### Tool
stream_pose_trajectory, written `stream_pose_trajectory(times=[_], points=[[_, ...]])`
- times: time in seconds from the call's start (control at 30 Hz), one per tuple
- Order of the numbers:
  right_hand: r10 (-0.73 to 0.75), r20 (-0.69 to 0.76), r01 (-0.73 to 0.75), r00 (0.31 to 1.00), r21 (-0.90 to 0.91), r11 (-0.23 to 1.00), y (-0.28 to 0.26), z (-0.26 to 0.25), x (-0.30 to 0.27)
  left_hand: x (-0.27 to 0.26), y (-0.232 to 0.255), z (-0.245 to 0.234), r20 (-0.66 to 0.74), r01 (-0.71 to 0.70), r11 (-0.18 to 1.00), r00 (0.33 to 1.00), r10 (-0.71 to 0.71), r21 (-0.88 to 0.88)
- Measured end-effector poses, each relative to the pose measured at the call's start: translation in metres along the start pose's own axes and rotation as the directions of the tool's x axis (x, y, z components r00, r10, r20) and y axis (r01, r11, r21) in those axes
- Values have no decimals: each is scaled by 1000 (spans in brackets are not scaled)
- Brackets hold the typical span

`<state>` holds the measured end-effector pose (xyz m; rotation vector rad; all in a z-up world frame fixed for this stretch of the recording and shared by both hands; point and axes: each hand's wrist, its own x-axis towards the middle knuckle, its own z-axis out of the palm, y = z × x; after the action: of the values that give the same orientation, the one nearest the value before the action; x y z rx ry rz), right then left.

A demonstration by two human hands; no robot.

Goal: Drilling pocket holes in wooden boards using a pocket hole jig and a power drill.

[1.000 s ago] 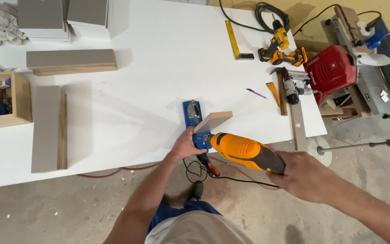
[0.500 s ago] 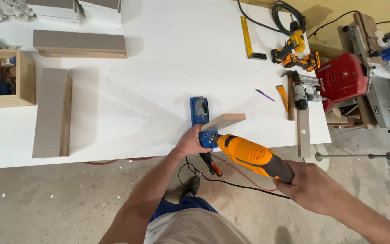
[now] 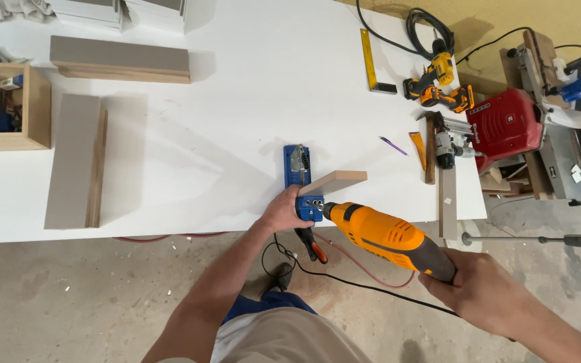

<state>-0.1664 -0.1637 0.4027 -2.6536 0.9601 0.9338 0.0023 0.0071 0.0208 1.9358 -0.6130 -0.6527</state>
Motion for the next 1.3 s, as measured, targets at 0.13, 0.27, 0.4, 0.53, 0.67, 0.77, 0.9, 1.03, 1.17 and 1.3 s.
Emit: stream_pose_trajectory(times=[0.13, 0.27, 0.4, 0.53, 0.67, 0.77, 0.9, 1.03, 1.17, 1.3], points=[[-12, -23, 13, 1000, 55, 998, 1, 3, 0, -1, 1, 0, 8, 10, 1000, 1000, -10, -10], [50, 0, -50, 999, 36, 998, -11, -2, -6, 4, -8, 5, -31, -33, 999, 999, 33, 15], [36, -23, -35, 999, 31, 999, -16, -3, -9, 5, -10, 6, -22, -48, 998, 999, 49, 36], [22, -38, -21, 999, 21, 1000, -9, 1, -1, 5, -9, 6, -17, -51, 998, 999, 51, 24], [29, -32, -28, 999, 24, 999, -13, -2, -3, 4, -10, 5, 3, -48, 999, 999, 48, 13], [52, -33, -51, 998, 38, 998, -13, -1, -1, 7, -14, 7, -1, -65, 997, 998, 65, 32], [100, -35, -101, 994, -17, 995, -22, -4, -6, 10, -19, 11, -30, -96, 994, 995, 98, 59], [130, -24, -131, 991, -77, 988, -27, -6, -5, 11, -24, 15, -34, -86, 995, 996, 88, 41], [108, -29, -110, 994, -75, 991, -24, -5, -4, 13, -25, 16, -47, -132, 989, 990, 135, 67], [104, -40, -106, 994, -56, 993, -27, -6, -7, 8, -17, 10, -28, -89, 995, 995, 91, 51]])
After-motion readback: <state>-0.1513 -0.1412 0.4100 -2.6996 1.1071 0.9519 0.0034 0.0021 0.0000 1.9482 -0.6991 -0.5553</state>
